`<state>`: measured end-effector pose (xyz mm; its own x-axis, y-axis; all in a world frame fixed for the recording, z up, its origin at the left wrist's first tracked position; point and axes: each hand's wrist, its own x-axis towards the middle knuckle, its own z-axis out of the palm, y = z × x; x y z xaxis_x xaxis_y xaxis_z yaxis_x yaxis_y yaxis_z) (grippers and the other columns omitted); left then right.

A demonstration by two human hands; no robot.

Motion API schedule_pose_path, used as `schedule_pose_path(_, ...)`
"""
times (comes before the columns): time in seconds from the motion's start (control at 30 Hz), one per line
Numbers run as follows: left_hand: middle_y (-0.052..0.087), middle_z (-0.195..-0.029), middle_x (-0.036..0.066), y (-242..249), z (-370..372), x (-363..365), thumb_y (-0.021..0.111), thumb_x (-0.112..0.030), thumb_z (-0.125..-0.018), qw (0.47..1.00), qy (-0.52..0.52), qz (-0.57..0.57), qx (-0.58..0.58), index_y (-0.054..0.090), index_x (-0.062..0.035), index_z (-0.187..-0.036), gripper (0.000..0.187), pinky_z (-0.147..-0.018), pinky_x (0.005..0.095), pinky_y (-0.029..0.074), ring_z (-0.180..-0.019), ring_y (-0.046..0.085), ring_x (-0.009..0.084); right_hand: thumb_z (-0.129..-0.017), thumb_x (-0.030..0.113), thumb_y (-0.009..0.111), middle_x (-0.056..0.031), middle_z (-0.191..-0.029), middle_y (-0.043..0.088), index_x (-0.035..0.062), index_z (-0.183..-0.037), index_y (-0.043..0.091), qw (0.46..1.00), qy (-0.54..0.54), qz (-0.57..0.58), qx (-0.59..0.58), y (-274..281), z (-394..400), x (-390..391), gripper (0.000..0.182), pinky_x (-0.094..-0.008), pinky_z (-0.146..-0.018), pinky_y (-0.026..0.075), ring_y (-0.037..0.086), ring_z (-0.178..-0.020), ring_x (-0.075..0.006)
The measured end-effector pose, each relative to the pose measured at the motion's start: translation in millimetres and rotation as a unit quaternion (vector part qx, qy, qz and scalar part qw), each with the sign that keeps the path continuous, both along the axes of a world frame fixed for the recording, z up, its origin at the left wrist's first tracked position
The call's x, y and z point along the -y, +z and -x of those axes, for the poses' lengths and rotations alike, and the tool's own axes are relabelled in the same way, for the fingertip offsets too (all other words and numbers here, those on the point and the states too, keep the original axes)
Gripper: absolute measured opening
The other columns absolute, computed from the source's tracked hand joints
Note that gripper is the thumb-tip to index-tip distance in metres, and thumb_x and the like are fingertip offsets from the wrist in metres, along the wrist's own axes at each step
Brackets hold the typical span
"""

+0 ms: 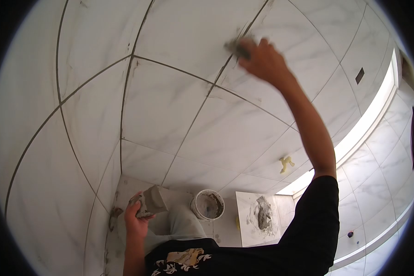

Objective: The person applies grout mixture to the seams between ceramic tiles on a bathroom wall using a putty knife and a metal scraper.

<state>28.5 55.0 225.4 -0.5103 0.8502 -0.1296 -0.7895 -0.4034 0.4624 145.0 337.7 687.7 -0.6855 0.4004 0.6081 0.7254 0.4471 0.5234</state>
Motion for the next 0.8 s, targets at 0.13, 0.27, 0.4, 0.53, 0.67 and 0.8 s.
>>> schedule_pose_path(0.13,0.065,-0.118,0.012,6.0,2.3,-3.6,0.060,-0.022,-0.090,1.000,0.011,0.005,-0.003,0.049,-0.0004,-0.137,0.053,-0.061,0.0350,0.065,-0.092,0.072,0.0220,-0.084,0.027,0.073,-0.0230,-0.116,0.054,0.0214,-0.137,0.055,0.967,0.171,-0.186,-0.017,76.4,-5.8,-46.7,0.056,-0.0488,-0.077,0.058,0.059,-0.104,-0.0406)
schedule_pose_path(0.27,0.065,-0.118,0.012,-2.7,6.1,-10.0,0.061,-0.022,-0.090,1.000,0.014,0.007,0.013,0.050,-0.0005,-0.137,0.053,-0.061,0.0347,0.064,-0.091,0.072,0.0219,-0.082,0.033,0.074,-0.0242,-0.115,0.055,0.0232,-0.135,0.057,0.985,0.066,-0.159,-0.015,49.4,-26.9,-55.9,0.057,-0.0502,-0.080,0.058,0.059,-0.104,-0.0433)
schedule_pose_path(0.4,0.065,-0.118,0.012,-2.0,3.9,-12.1,0.061,-0.022,-0.090,0.999,0.026,-0.008,0.045,0.050,-0.0007,-0.137,0.053,-0.060,0.0350,0.064,-0.090,0.072,0.0220,-0.080,0.046,0.070,-0.0294,-0.117,0.056,0.0236,-0.133,0.058,0.996,-0.042,-0.078,-0.001,70.3,-27.8,-16.2,0.059,-0.0545,-0.085,0.056,0.062,-0.105,-0.0487)
schedule_pose_path(0.53,0.066,-0.117,0.013,4.1,9.6,-19.8,0.061,-0.022,-0.090,1.000,-0.010,0.000,-0.008,0.050,-0.0008,-0.137,0.053,-0.059,0.0347,0.064,-0.090,0.072,0.0222,-0.084,0.047,0.070,-0.0329,-0.112,0.056,0.0274,-0.142,0.049,0.988,0.013,-0.126,-0.090,133.2,-2.9,-28.0,0.065,-0.0525,-0.082,0.056,0.065,-0.100,-0.0493)
schedule_pose_path(0.67,0.066,-0.116,0.013,18.0,13.2,-24.9,0.061,-0.021,-0.090,1.000,0.002,-0.008,-0.023,0.050,-0.0008,-0.136,0.052,-0.059,0.0348,0.064,-0.090,0.072,0.0225,-0.084,0.041,0.068,-0.0314,-0.117,0.057,0.0132,-0.134,0.057,0.995,0.046,-0.082,-0.039,124.6,17.2,-48.2,0.058,-0.0515,-0.090,0.052,0.061,-0.106,-0.0478)
schedule_pose_path(0.8,0.066,-0.116,0.012,2.7,9.3,-27.8,0.060,-0.021,-0.090,1.000,0.007,0.000,0.019,0.050,-0.0015,-0.136,0.051,-0.059,0.0352,0.064,-0.090,0.072,0.0228,-0.084,0.042,0.068,-0.0339,-0.110,0.057,0.0214,-0.136,0.058,0.998,-0.021,-0.029,0.044,18.4,7.5,-17.7,0.057,-0.0518,-0.086,0.056,0.064,-0.101,-0.0494)
